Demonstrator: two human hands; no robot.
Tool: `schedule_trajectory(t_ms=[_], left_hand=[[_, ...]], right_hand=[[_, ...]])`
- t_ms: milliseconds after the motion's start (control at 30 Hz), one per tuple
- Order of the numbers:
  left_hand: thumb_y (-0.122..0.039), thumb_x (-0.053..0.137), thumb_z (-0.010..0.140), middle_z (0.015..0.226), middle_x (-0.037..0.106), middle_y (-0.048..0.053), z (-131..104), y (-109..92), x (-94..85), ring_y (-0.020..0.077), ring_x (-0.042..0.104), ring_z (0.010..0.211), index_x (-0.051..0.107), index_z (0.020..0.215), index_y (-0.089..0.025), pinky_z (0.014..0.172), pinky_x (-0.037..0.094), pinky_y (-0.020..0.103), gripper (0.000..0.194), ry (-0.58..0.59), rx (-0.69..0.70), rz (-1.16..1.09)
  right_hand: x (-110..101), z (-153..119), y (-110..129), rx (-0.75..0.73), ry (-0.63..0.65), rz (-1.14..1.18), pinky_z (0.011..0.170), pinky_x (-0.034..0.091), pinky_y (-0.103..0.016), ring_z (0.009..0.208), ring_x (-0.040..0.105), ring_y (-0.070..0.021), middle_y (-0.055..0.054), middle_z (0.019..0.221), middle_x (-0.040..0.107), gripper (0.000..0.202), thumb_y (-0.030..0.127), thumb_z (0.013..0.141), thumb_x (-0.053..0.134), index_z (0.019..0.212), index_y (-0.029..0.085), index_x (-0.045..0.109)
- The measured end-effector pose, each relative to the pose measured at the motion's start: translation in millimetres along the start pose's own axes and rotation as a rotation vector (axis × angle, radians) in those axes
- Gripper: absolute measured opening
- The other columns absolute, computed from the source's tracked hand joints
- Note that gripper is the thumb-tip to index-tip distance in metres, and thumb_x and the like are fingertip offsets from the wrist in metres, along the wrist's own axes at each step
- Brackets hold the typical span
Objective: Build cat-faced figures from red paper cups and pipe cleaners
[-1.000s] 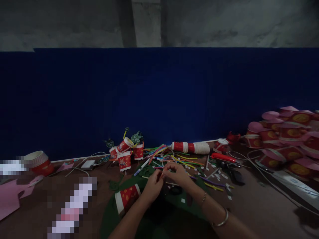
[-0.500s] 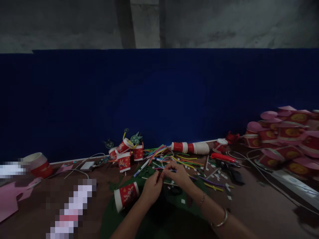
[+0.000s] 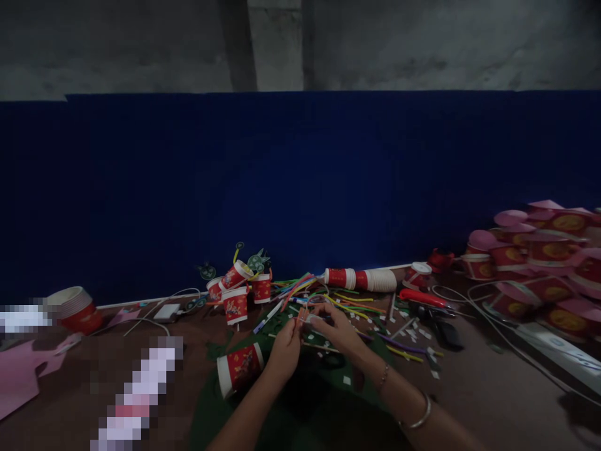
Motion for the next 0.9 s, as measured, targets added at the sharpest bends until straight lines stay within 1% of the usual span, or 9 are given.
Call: schedule_trajectory(t_ms=[100,167,267,367,433,533,667,767,900], left_hand=[[-0.052,0.041,0.080,0.065,0.053,0.000,-0.5,0.2,-2.4,0.0163,0.047,0.063,0.054,0.073,-0.019,0.063,0.037,0.028,0.037,-0.031,0.022,0.045],[-0.049,0.041,0.081,0.071,0.057,0.003,-1.2,2.3,-2.6,0.0181,0.050,0.067,0.055,0.075,-0.018,0.066,0.038,0.029,0.034,-0.040,0.057,0.090],[-0.045,0.040,0.083,0.075,0.061,0.004,-2.0,7.6,0.1,0.0195,0.053,0.069,0.058,0.082,-0.018,0.066,0.038,0.030,0.033,-0.012,0.096,0.127],[-0.043,0.039,0.085,0.082,0.063,0.006,-2.8,8.9,3.0,0.0202,0.054,0.073,0.058,0.090,-0.017,0.068,0.040,0.030,0.033,0.026,0.126,0.105],[-0.043,0.040,0.085,0.085,0.064,0.006,-3.3,6.9,3.3,0.0205,0.055,0.077,0.058,0.094,-0.016,0.071,0.041,0.030,0.033,0.026,0.134,0.069],[-0.044,0.041,0.085,0.088,0.063,0.006,-3.8,3.3,3.6,0.0207,0.055,0.079,0.057,0.097,-0.016,0.074,0.041,0.031,0.034,0.029,0.123,0.022],[-0.045,0.042,0.084,0.089,0.064,0.007,-3.9,1.7,4.4,0.0207,0.055,0.080,0.058,0.097,-0.015,0.076,0.042,0.031,0.036,0.042,0.105,0.009],[-0.046,0.043,0.083,0.090,0.064,0.007,-3.6,2.0,3.8,0.0210,0.056,0.081,0.059,0.096,-0.015,0.075,0.042,0.031,0.036,0.031,0.100,0.001],[-0.045,0.044,0.082,0.084,0.063,0.006,-3.4,2.5,2.6,0.0203,0.055,0.076,0.058,0.090,-0.016,0.072,0.042,0.030,0.032,0.003,0.085,0.013]], right_hand=[[4.1,-2.0,2.3,-0.069,0.042,-0.097,0.068,0.041,-0.028,0.074,0.053,-0.0166,-0.002,0.077,0.058,0.021,0.037,0.078,0.053,0.069,0.018,0.057],[6.2,-4.4,6.0,-0.138,0.032,-0.136,0.074,0.042,-0.029,0.081,0.053,-0.0177,-0.004,0.081,0.057,0.022,0.035,0.078,0.054,0.064,0.018,0.056],[8.8,-8.8,11.1,-0.227,0.011,-0.177,0.081,0.041,-0.030,0.090,0.052,-0.0189,-0.005,0.090,0.056,0.022,0.033,0.076,0.059,0.061,0.019,0.054],[9.6,-11.7,12.0,-0.258,0.001,-0.202,0.083,0.040,-0.031,0.094,0.052,-0.0194,-0.007,0.096,0.055,0.020,0.031,0.076,0.059,0.062,0.019,0.053],[8.8,-12.7,12.3,-0.289,-0.015,-0.206,0.085,0.039,-0.031,0.097,0.051,-0.0200,-0.007,0.099,0.055,0.020,0.029,0.076,0.060,0.062,0.019,0.051],[8.1,-13.6,13.4,-0.343,-0.027,-0.208,0.087,0.038,-0.033,0.098,0.051,-0.0203,-0.007,0.099,0.057,0.020,0.027,0.076,0.060,0.061,0.019,0.049],[7.7,-14.5,15.1,-0.361,-0.045,-0.217,0.085,0.038,-0.033,0.096,0.052,-0.0203,-0.007,0.096,0.058,0.019,0.027,0.076,0.059,0.062,0.020,0.049],[8.5,-15.0,16.6,-0.368,-0.035,-0.232,0.087,0.038,-0.035,0.098,0.051,-0.0211,-0.007,0.097,0.059,0.018,0.027,0.076,0.059,0.062,0.020,0.049],[8.7,-14.5,16.3,-0.358,-0.030,-0.235,0.088,0.038,-0.036,0.100,0.051,-0.0218,-0.008,0.098,0.059,0.017,0.025,0.075,0.060,0.063,0.020,0.050]])
Point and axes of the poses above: each hand's wrist, its own z-axis towards the middle knuckle, its own x-axis out of the palm, y = z × x, the point moved 5 cm from there along z, towards the middle knuckle
